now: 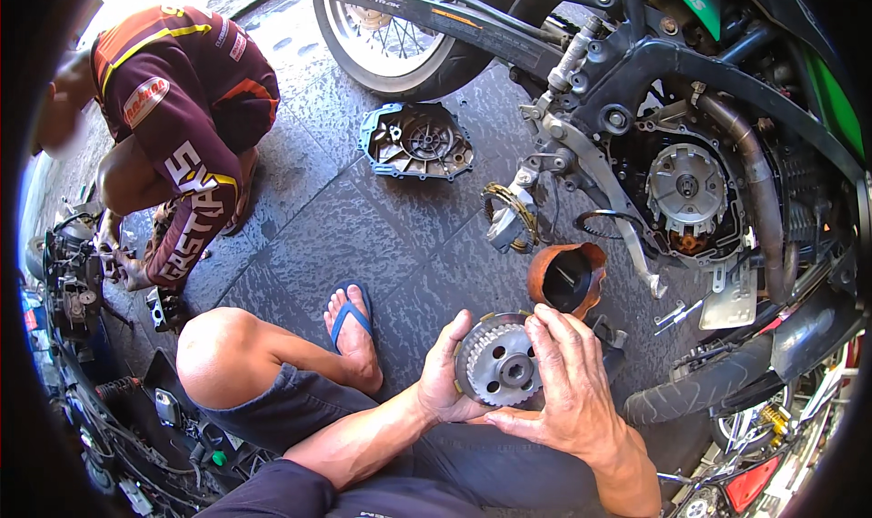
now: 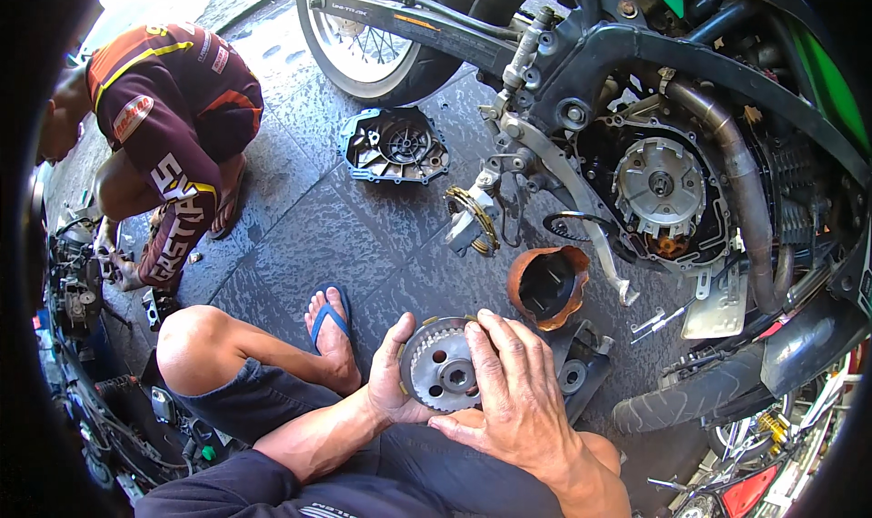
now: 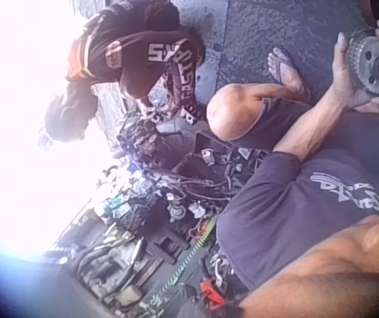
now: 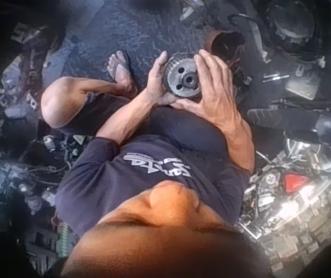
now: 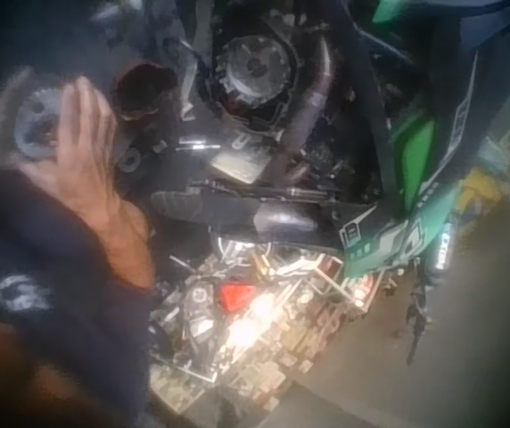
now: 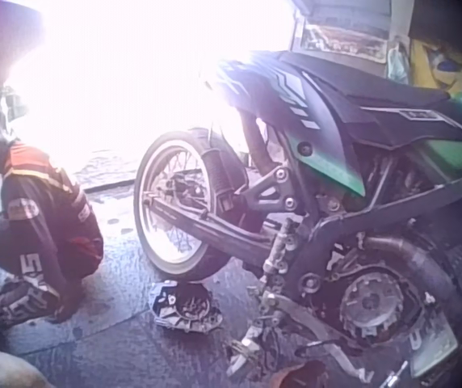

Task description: The person holds and aligns a clutch hub and its internal gear, fitting friction plates one by one onto the hub before checking the assembly.

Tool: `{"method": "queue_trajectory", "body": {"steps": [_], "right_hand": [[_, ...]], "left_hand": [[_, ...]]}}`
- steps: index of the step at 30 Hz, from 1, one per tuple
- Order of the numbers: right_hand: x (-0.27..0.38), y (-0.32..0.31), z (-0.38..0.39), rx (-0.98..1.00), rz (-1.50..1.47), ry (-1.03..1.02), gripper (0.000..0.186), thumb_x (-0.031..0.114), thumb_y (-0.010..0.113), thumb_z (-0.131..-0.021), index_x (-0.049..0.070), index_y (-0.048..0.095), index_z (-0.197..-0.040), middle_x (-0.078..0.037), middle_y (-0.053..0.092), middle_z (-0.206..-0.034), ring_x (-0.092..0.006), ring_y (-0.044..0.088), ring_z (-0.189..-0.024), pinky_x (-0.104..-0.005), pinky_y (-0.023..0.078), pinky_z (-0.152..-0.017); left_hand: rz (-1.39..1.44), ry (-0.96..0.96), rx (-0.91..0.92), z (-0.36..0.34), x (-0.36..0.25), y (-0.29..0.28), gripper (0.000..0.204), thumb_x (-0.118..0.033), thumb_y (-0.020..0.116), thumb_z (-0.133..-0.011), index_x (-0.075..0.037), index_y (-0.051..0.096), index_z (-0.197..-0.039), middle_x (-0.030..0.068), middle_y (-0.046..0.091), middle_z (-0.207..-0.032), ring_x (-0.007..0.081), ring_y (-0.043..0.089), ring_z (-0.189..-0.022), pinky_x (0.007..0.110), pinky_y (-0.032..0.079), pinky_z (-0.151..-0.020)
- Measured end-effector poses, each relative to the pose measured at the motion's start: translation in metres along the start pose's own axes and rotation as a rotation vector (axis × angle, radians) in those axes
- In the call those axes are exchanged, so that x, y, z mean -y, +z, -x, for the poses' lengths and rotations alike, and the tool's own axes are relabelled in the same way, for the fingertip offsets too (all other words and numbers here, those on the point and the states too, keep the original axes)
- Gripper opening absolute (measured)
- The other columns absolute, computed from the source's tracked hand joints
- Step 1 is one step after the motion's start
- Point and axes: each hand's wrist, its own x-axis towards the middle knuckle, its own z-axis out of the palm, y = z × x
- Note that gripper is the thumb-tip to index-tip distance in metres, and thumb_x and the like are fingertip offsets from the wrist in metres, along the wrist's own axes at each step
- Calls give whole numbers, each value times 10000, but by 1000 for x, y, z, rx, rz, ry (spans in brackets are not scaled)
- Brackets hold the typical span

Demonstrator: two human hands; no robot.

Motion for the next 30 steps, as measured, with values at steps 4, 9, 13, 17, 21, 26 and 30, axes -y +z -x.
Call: {"method": "queue_trajectory", "body": {"steps": [4,9,13,17,21,26,30], "right_hand": [[-3,4,-1,47,-21,13,1101,406,959,-631,-59,448,-1488,-230,485,-1471,-411,490,-1329,-522,394,-1129],[-5,3,-2,58,-89,36,1092,377,958,-634,-52,442,-1496,-223,496,-1469,-403,491,-1334,-516,396,-1127],[-5,2,-2,71,-79,39,1089,377,949,-653,-54,428,-1507,-225,490,-1481,-400,485,-1345,-517,390,-1129],[-5,2,-4,89,-87,42,1090,382,942,-671,-60,413,-1516,-227,483,-1491,-402,474,-1359,-521,381,-1136],[-8,0,-4,76,-98,38,1109,415,945,-670,-52,409,-1522,-231,476,-1496,-412,466,-1367,-522,379,-1141],[-18,-9,-2,60,-193,84,1126,454,954,-664,-41,417,-1521,-217,478,-1489,-413,466,-1364,-526,392,-1148],[-18,-10,-3,73,-204,85,1110,450,950,-676,-42,423,-1520,-217,481,-1482,-415,468,-1359,-528,393,-1150]], "left_hand": [[4,-12,-4,0,2,-2,795,-723,300,-1031,-129,499,-1521,146,541,-1529,345,539,-1389,567,418,-1168],[45,-27,7,-1,1,-8,782,-709,300,-1034,-128,512,-1513,154,548,-1523,354,544,-1383,571,414,-1167],[-31,-36,-38,1,0,-7,707,-642,330,-1060,-125,515,-1505,131,576,-1496,323,572,-1349,544,448,-1134],[-67,8,-86,1,-2,1,653,-596,345,-1075,-125,532,-1486,116,599,-1471,308,593,-1323,528,479,-1104],[4,-35,-17,-2,-4,-1,634,-582,350,-1079,-133,534,-1489,115,599,-1472,310,594,-1323,529,461,-1120],[-135,4,-105,-6,-5,15,714,-602,358,-1060,-97,446,-1556,178,480,-1575,386,499,-1421,596,352,-1211],[-96,-5,-81,-8,-6,19,713,-602,355,-1060,-101,442,-1560,175,481,-1574,395,496,-1422,609,345,-1211]]}}
